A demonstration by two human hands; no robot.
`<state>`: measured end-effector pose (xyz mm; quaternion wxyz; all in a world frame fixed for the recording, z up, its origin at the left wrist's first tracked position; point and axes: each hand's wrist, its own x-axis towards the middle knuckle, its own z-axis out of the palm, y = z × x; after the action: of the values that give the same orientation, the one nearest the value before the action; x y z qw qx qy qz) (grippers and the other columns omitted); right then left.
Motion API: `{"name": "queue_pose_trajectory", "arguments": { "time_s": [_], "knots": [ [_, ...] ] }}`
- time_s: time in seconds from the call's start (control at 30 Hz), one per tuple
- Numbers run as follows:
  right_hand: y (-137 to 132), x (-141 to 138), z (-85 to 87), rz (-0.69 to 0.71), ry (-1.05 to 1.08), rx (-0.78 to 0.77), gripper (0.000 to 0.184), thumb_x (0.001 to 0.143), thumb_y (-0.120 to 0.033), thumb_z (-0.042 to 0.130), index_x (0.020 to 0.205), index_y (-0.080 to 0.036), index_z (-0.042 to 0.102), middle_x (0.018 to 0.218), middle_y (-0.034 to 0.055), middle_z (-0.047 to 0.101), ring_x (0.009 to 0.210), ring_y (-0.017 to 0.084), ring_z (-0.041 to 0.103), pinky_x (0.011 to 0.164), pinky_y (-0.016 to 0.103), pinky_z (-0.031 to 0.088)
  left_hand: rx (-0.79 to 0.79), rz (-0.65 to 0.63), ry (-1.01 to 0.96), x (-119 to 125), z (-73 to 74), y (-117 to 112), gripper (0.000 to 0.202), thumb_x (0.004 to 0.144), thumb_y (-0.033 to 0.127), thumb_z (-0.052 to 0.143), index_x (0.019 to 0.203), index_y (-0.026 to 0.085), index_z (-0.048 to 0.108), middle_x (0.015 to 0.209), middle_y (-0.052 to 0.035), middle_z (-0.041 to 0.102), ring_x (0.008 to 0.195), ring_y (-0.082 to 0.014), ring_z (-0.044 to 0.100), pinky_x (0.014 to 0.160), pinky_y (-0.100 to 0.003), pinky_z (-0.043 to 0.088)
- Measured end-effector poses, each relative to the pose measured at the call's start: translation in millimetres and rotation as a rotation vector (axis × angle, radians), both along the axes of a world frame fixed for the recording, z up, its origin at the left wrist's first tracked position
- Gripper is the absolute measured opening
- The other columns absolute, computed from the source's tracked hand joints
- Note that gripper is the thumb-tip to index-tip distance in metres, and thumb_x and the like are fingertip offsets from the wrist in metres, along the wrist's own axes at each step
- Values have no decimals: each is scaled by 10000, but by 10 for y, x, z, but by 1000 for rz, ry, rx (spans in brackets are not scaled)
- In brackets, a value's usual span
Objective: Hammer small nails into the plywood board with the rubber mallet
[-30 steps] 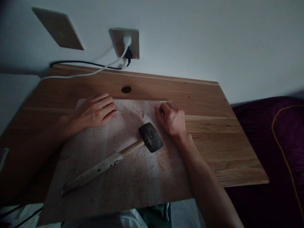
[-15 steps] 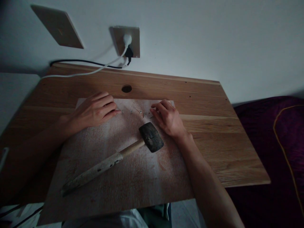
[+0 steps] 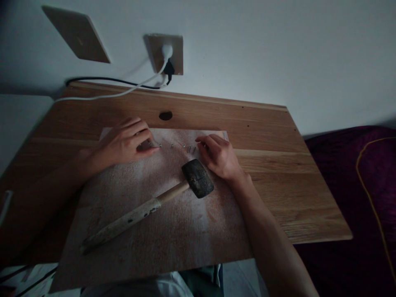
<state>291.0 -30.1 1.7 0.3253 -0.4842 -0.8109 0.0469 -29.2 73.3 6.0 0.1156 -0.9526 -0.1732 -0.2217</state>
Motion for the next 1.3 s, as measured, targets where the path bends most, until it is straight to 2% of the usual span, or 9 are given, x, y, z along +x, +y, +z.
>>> {"name": "queue_pose_trajectory", "arguments": {
  "time_s": [0.13, 0.2, 0.4, 0.7, 0.87, 0.93, 1.0, 1.1, 1.3],
  "knots": [
    [6, 6, -2, 16, -2, 0, 188, 1049, -224, 562, 1119, -196, 734, 925, 84, 751, 799, 230, 711, 720, 381, 572, -39, -59, -6, 3, 16, -17, 165, 1029, 252, 581, 904, 175, 655, 928, -84, 631, 890, -218, 522, 848, -401, 534],
    [7, 11, -2, 24, -9, 0, 189, 1047, -222, 561, 1116, -193, 735, 919, 85, 744, 804, 234, 710, 723, 386, 574, -74, -58, -30, 7, 16, -32, 155, 1009, 206, 552, 897, 208, 660, 922, -72, 624, 890, -215, 510, 852, -407, 538],
    [11, 12, -6, 26, -28, 6, 180, 1040, -211, 570, 1111, -183, 733, 915, 84, 736, 800, 234, 702, 724, 387, 576, -113, -1, -51, 11, -2, -61, 217, 1026, 233, 512, 895, 306, 669, 917, -58, 627, 910, -234, 503, 838, -430, 547],
    [19, 12, -1, 30, -20, -6, 179, 1032, -207, 579, 1113, -190, 739, 943, 91, 748, 807, 239, 711, 719, 391, 577, -182, -4, -27, -9, 46, -68, 224, 1029, 290, 518, 882, 336, 681, 919, -43, 645, 944, -250, 524, 906, -434, 544],
    [14, 16, -10, 26, -24, 8, 180, 1037, -211, 571, 1104, -179, 735, 921, 90, 739, 780, 232, 694, 695, 385, 568, -142, -43, 4, 39, 51, -83, 311, 1115, 371, 504, 1025, 169, 722, 1019, -99, 705, 967, -234, 597, 936, -418, 547],
    [15, 15, -9, 27, -28, 8, 182, 1038, -212, 572, 1103, -171, 737, 923, 94, 738, 777, 231, 690, 693, 384, 568, -143, -61, 22, 80, 30, -101, 313, 1132, 342, 499, 1111, 125, 723, 1071, -114, 732, 1001, -233, 627, 965, -416, 534],
    [15, 15, -6, 26, -25, -5, 186, 1036, -214, 574, 1105, -173, 742, 927, 95, 740, 779, 232, 689, 697, 387, 571, -162, -63, 17, 118, -2, -119, 263, 1129, 269, 498, 1150, 147, 730, 1083, -94, 752, 1010, -226, 641, 971, -413, 521],
    [13, 13, -3, 20, -6, -32, 192, 1027, -222, 581, 1109, -190, 751, 938, 93, 746, 789, 239, 691, 721, 404, 581, -173, -46, -16, 145, -44, -135, 237, 1094, 182, 518, 1098, 201, 755, 1005, -63, 760, 980, -232, 643, 922, -418, 505],
    [9, 9, 2, 3, -11, -49, 186, 1027, -243, 577, 1098, -211, 747, 924, 85, 732, 789, 241, 683, 718, 409, 576, -163, -17, -44, 140, -70, -148, 200, 1072, 182, 563, 1035, 225, 755, 948, -57, 754, 966, -249, 640, 901, -437, 482]
  ]
}}
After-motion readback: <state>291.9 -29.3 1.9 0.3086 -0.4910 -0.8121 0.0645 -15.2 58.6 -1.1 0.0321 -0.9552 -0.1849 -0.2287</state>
